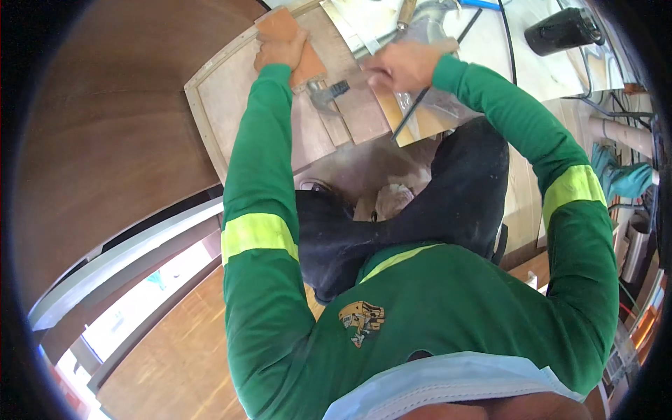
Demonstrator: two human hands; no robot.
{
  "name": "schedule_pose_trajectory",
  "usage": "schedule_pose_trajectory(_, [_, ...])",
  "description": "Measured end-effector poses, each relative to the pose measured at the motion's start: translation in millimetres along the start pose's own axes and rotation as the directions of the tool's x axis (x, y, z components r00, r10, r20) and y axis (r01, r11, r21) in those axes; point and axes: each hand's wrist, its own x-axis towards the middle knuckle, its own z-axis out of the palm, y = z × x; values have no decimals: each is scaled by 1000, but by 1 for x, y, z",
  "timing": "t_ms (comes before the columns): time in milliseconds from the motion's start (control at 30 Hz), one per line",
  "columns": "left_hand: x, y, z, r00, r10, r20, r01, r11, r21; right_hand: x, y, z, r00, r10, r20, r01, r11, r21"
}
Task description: The person is installing wooden panels onto a curved wooden structure. They use a hammer and a small wooden block to tap the panels into place, ensuring a tight fit. The person also uses a black strap to secure the structure during the process.
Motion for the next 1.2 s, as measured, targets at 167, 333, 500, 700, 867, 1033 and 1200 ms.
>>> schedule_pose_trajectory(167, [11,-13,9,1000,27,-12,-26,997,66,-6,-11,0,996,-83,-28,82,996,-36])
schedule_pose_trajectory(333, [6,5,4,998,-8,-56,9,1000,11,1,-2,6,988,52,-144,-52,999,5])
schedule_pose_trajectory(500, [14,-22,1,999,32,20,-32,999,18,-50,-66,3,908,276,-315,-199,946,255])
schedule_pose_trajectory(700, [-93,-1,-2,979,131,-157,-182,908,-378,-107,-106,31,612,722,-322,-18,419,908])
schedule_pose_trajectory(867, [-214,76,19,904,404,-143,-378,594,-710,-106,-73,56,559,823,-95,236,-48,970])
schedule_pose_trajectory(1033, [-202,84,50,825,560,-76,-358,414,-837,-110,-77,50,555,827,-86,325,-121,938])
schedule_pose_trajectory(1200, [-50,13,41,795,335,-506,-414,909,-48,-109,-76,48,618,781,-93,414,-223,882])
